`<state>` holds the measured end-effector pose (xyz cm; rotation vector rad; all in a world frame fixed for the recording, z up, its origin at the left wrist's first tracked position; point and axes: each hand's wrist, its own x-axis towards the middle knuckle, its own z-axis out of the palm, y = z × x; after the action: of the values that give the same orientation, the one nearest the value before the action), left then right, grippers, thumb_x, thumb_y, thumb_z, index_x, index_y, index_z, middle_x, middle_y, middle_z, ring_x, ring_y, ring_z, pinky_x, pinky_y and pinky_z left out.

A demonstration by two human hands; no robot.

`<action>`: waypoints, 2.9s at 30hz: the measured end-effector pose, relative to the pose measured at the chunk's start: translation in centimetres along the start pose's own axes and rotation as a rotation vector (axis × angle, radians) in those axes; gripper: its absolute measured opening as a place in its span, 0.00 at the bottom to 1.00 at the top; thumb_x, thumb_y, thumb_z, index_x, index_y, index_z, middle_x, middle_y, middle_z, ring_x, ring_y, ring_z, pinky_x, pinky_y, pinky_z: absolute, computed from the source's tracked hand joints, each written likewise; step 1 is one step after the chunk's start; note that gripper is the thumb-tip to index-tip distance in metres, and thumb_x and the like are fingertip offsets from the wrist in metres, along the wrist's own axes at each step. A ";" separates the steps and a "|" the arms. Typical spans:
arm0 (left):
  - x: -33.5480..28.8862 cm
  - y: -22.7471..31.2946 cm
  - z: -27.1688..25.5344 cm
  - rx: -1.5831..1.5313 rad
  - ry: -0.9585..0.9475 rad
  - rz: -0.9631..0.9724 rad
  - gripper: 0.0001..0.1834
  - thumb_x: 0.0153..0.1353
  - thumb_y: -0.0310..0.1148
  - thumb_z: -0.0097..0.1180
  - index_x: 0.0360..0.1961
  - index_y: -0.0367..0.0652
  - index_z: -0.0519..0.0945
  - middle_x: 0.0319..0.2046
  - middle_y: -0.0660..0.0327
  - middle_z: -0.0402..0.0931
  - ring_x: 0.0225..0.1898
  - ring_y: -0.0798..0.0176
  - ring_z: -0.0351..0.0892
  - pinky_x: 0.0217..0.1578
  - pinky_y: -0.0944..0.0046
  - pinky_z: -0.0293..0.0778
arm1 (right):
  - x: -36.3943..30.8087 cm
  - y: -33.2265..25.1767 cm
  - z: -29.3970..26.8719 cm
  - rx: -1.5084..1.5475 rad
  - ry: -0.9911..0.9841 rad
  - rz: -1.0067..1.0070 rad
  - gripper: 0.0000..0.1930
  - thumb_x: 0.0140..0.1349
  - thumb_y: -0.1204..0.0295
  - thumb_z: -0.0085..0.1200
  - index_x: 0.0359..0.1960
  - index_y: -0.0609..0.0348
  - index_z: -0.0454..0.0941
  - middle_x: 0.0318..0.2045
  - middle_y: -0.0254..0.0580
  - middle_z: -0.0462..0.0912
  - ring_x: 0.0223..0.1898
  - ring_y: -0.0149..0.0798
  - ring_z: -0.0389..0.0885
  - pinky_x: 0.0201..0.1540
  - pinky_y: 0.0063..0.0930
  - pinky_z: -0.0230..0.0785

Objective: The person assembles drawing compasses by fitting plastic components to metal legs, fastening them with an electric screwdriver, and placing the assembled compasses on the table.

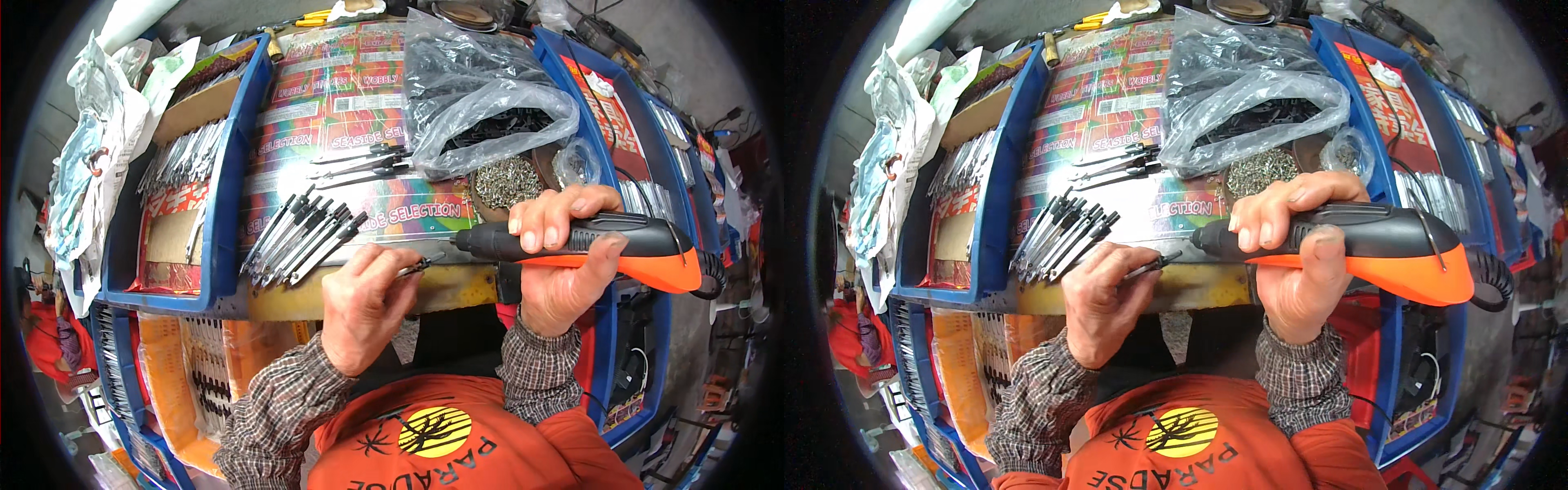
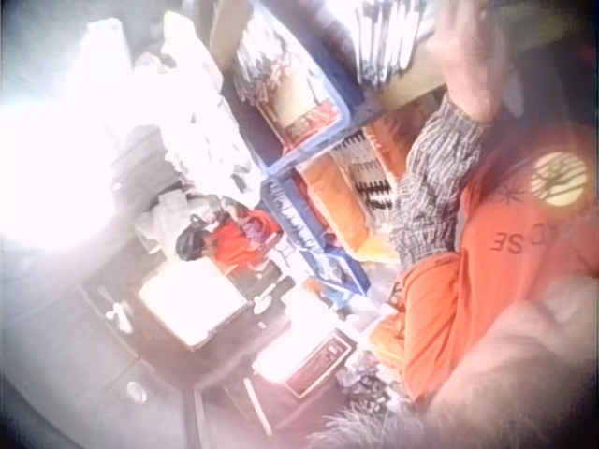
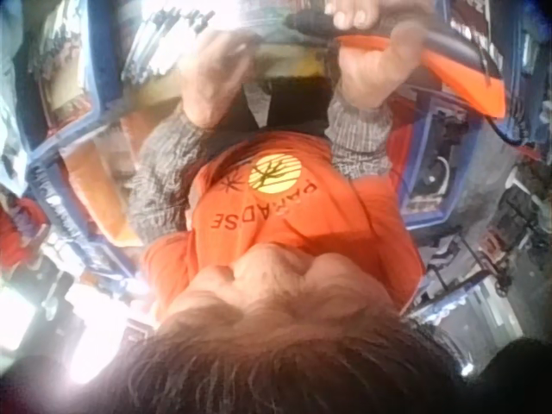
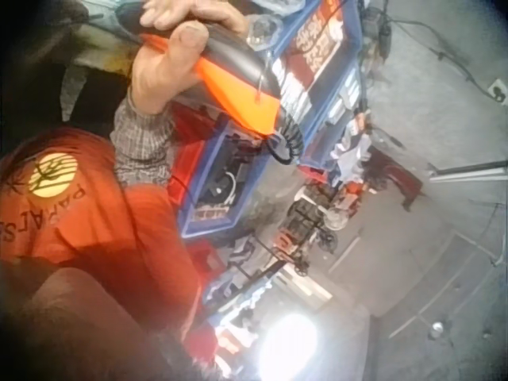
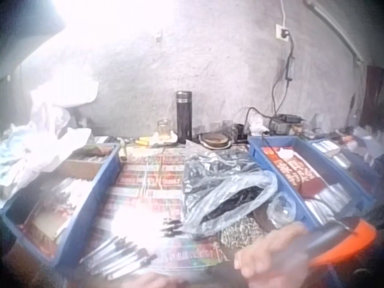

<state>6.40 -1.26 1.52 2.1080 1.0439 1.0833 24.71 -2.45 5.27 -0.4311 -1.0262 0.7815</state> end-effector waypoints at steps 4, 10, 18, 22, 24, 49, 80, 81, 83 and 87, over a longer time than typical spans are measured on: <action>-0.3 -0.2 1.0 0.067 0.034 0.138 0.13 0.41 0.19 0.61 0.31 0.40 0.76 0.27 0.58 0.73 0.24 0.60 0.76 0.22 0.66 0.71 | -0.1 -0.5 0.1 0.017 -0.031 0.012 0.22 0.54 0.52 0.55 0.35 0.55 0.63 0.19 0.34 0.68 0.21 0.31 0.69 0.30 0.30 0.64; -0.5 -1.1 2.3 0.193 0.119 0.250 0.13 0.39 0.18 0.60 0.29 0.40 0.75 0.22 0.59 0.71 0.21 0.58 0.73 0.19 0.64 0.68 | -0.6 -0.8 0.1 0.065 -0.049 0.001 0.24 0.55 0.49 0.54 0.35 0.56 0.63 0.19 0.34 0.69 0.20 0.32 0.69 0.28 0.31 0.65; -0.9 -1.3 2.6 0.222 0.185 0.283 0.13 0.39 0.20 0.61 0.28 0.40 0.73 0.21 0.59 0.70 0.20 0.59 0.72 0.19 0.63 0.67 | -0.8 -1.1 0.5 0.078 -0.068 -0.012 0.25 0.54 0.47 0.53 0.35 0.56 0.62 0.19 0.34 0.68 0.20 0.32 0.70 0.28 0.31 0.65; -1.0 -1.6 2.7 0.216 0.200 0.314 0.13 0.40 0.20 0.62 0.28 0.40 0.73 0.21 0.59 0.72 0.21 0.59 0.73 0.19 0.63 0.67 | -0.9 -1.2 0.6 0.080 -0.063 -0.008 0.25 0.53 0.47 0.54 0.35 0.55 0.62 0.19 0.34 0.69 0.19 0.31 0.70 0.28 0.30 0.66; -1.1 -1.7 2.8 0.222 0.208 0.320 0.13 0.40 0.20 0.62 0.28 0.40 0.73 0.22 0.59 0.72 0.21 0.59 0.73 0.20 0.63 0.67 | -1.0 -1.1 0.7 0.081 -0.062 -0.005 0.25 0.53 0.47 0.55 0.35 0.55 0.62 0.19 0.33 0.69 0.19 0.31 0.70 0.28 0.30 0.66; -1.1 -2.1 2.8 0.250 0.224 0.398 0.19 0.39 0.21 0.59 0.38 0.41 0.77 0.24 0.62 0.69 0.21 0.63 0.70 0.20 0.65 0.67 | -1.2 -1.3 0.5 0.087 -0.083 0.010 0.23 0.53 0.50 0.56 0.35 0.56 0.64 0.18 0.35 0.70 0.19 0.33 0.71 0.27 0.31 0.66; -1.3 -2.1 2.8 0.293 0.206 0.455 0.19 0.40 0.21 0.58 0.38 0.38 0.76 0.30 0.58 0.71 0.25 0.60 0.72 0.24 0.64 0.69 | -1.5 -1.5 0.5 0.085 -0.091 0.023 0.23 0.53 0.51 0.57 0.34 0.56 0.64 0.19 0.34 0.70 0.20 0.33 0.71 0.29 0.31 0.66; -1.3 -2.1 2.9 0.308 0.203 0.460 0.19 0.39 0.21 0.58 0.39 0.38 0.76 0.30 0.58 0.71 0.25 0.61 0.72 0.24 0.64 0.69 | -1.5 -1.5 0.5 0.084 -0.090 0.024 0.23 0.53 0.51 0.57 0.34 0.56 0.64 0.19 0.34 0.70 0.20 0.33 0.71 0.29 0.31 0.66; -1.4 -2.2 2.9 0.323 0.201 0.464 0.20 0.39 0.21 0.58 0.39 0.38 0.76 0.30 0.58 0.71 0.24 0.61 0.72 0.23 0.64 0.69 | -1.5 -1.6 0.5 0.069 -0.064 0.008 0.23 0.53 0.50 0.56 0.35 0.56 0.63 0.19 0.34 0.69 0.20 0.32 0.71 0.29 0.31 0.66; -1.4 -2.1 2.7 0.344 0.188 0.456 0.21 0.38 0.21 0.57 0.39 0.38 0.76 0.31 0.58 0.71 0.24 0.62 0.71 0.23 0.65 0.69 | -1.4 -1.8 0.3 0.041 -0.049 -0.007 0.24 0.54 0.49 0.55 0.34 0.55 0.63 0.19 0.34 0.69 0.20 0.32 0.70 0.29 0.31 0.66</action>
<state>7.34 -1.61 -2.06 2.6491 0.9042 1.4202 24.75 -4.70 5.74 -0.3741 -1.0553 0.8088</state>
